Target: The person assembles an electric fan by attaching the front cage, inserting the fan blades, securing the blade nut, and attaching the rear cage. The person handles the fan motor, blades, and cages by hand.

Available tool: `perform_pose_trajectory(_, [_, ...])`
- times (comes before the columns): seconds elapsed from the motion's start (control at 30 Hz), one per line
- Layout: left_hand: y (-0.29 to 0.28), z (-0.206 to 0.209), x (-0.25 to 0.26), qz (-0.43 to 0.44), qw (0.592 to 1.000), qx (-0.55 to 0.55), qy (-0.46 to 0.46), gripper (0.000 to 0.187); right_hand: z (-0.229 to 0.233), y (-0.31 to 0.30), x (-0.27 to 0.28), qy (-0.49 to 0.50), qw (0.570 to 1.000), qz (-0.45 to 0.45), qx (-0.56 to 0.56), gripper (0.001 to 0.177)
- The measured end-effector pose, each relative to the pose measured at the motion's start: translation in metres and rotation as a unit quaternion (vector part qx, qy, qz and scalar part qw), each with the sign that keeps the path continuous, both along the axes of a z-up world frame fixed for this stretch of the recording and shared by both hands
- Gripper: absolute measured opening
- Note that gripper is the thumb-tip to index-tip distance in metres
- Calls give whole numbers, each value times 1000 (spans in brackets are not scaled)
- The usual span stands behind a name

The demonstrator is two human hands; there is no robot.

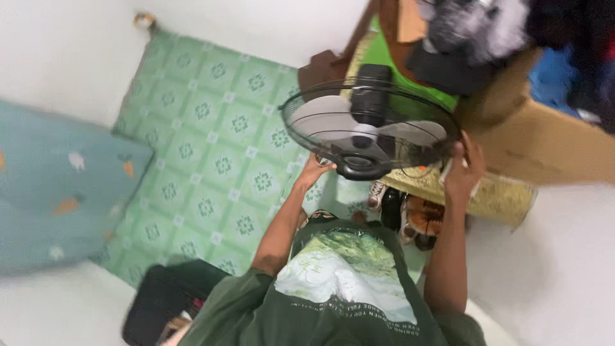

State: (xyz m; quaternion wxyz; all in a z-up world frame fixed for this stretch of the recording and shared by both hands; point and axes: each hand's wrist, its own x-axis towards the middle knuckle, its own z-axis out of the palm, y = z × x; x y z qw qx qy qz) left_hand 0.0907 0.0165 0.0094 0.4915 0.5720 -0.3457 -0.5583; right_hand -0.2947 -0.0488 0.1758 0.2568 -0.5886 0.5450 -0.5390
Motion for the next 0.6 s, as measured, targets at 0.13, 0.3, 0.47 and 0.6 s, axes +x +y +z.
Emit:
perform_pose_trajectory(0.13, [7,19,36,1,992,98,-76,114,2,5,8,-106,994,1,-2,36])
perform_pose_trajectory(0.3, [-3,84,57,225,952,-156,-138,62,6,6,11,-51,997,26,-45,33])
perform_pose_trajectory(0.47, [-28,150,66,266,935,-209,-109,39,6,5,13,-30,999,8,-35,35])
perform_pose_trajectory(0.6, [-41,166,70,238,939,-247,-21,38,10,5,21,-66,998,0,-15,37])
